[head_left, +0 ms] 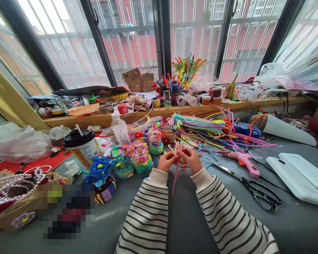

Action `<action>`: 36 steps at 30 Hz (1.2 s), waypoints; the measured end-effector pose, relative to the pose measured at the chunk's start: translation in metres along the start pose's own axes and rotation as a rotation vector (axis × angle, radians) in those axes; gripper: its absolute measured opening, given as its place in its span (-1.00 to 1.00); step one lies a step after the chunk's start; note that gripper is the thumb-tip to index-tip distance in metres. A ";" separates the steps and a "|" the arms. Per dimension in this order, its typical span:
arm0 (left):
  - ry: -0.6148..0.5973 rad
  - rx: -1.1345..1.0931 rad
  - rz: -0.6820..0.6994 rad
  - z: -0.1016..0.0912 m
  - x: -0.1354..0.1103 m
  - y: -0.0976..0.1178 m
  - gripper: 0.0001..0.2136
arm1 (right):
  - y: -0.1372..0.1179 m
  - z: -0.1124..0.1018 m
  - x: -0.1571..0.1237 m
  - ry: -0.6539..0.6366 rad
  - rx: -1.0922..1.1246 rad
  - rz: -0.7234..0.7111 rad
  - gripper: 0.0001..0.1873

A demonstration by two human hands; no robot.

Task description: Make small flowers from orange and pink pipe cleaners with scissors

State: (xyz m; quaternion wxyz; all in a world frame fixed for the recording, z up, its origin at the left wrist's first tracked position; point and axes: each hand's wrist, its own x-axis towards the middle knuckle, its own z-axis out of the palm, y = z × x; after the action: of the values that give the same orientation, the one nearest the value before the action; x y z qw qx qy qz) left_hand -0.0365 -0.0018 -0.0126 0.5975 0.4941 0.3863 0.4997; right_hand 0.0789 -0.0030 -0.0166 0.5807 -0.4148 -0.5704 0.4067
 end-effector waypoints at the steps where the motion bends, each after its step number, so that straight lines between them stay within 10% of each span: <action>1: 0.009 -0.010 -0.012 0.000 0.000 0.000 -0.76 | 0.000 0.000 0.000 0.006 0.004 -0.007 -0.79; 20: 0.145 -0.044 -0.030 0.002 0.000 -0.001 -0.78 | 0.000 0.002 0.000 0.013 0.136 0.107 -0.77; 36: 0.084 -0.026 0.025 0.001 -0.001 0.001 -0.80 | -0.001 0.000 0.000 -0.167 -0.309 -0.100 -0.69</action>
State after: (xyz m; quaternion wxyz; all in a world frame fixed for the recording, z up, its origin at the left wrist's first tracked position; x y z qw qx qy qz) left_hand -0.0357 -0.0025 -0.0116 0.5808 0.4696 0.3986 0.5322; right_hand 0.0794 -0.0038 -0.0156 0.4801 -0.4350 -0.6924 0.3177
